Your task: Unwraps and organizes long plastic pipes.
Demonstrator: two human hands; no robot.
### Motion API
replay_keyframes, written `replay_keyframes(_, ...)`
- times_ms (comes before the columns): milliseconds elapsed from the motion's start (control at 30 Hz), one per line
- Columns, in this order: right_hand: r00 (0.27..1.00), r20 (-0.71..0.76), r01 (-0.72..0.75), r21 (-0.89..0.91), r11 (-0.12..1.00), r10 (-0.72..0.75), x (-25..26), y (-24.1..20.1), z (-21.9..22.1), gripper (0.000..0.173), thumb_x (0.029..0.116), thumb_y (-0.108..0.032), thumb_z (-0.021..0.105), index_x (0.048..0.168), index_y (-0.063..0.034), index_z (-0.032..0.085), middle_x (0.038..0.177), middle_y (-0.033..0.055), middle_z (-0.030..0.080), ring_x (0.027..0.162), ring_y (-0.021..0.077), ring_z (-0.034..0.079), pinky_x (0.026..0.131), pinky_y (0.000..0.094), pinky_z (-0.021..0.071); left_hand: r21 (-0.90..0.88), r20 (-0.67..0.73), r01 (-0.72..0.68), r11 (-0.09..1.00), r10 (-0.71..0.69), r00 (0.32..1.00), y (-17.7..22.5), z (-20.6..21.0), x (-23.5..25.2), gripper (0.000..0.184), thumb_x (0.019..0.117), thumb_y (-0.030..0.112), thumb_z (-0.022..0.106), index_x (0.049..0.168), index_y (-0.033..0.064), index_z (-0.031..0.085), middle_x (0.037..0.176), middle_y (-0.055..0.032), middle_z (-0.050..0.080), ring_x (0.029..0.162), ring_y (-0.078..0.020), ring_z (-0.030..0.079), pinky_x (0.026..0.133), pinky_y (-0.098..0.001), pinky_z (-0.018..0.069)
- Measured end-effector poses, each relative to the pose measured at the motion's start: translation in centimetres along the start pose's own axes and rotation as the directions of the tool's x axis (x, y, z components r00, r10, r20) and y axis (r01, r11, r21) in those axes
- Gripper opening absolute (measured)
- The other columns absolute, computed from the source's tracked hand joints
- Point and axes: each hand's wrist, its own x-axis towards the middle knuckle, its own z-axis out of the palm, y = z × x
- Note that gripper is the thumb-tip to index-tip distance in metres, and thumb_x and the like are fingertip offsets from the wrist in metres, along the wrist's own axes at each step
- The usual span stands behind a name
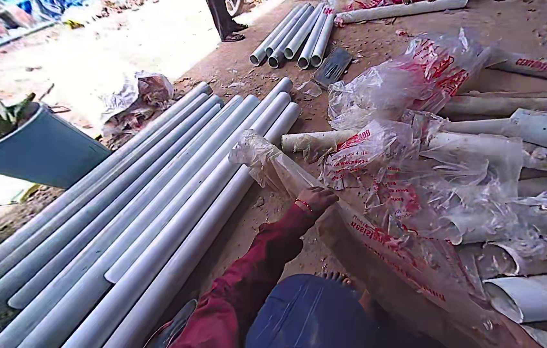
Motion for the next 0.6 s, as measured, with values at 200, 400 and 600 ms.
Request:
replay_keyframes(200,0.938,-0.215,0.294,0.073,0.953,-0.273,1.7,-12.3,3.8,0.027,0.0876,0.009,0.055,0.101,0.0077,0.078,0.085,0.0278,0.075,0.071,0.0474,0.074,0.059,0.0614,0.0554,0.1,-0.264,0.426,0.899,-0.389,0.883,-6.7,-4.4,-3.6,0.033,0.0977,-0.01,0.051,0.11,0.0038,0.078,0.117,-0.0175,0.075,0.117,-0.0398,0.069,0.098,-0.0596,0.052)
replay_keyframes(400,0.939,-0.234,0.279,0.089,0.956,-0.252,-0.4,-19.2,8.1,0.025,0.0843,0.01,0.062,0.1,0.0026,0.08,0.088,0.0197,0.078,0.079,0.0375,0.078,0.071,0.0507,0.0617,0.142,-0.044,0.793,0.592,-0.797,0.603,-9.5,-4.6,-4.8,0.03,0.1005,-0.001,0.056,0.127,0.0016,0.069,0.133,-0.0266,0.065,0.129,-0.0463,0.058,0.109,-0.0624,0.0418)
replay_keyframes(600,0.954,0.011,0.291,0.187,0.938,-0.298,-1.2,-19.0,6.3,0.022,0.0888,0.007,0.064,0.105,0.0045,0.077,0.1,0.0216,0.078,0.098,0.0405,0.076,0.084,0.0507,0.061,-0.118,0.12,0.117,0.986,-0.102,0.988,-2.5,3.8,-1.3,0.062,0.0832,0.006,0.072,0.143,-0.0021,0.057,0.155,-0.0276,0.045,0.149,-0.0518,0.031,0.12,-0.0694,0.0189)
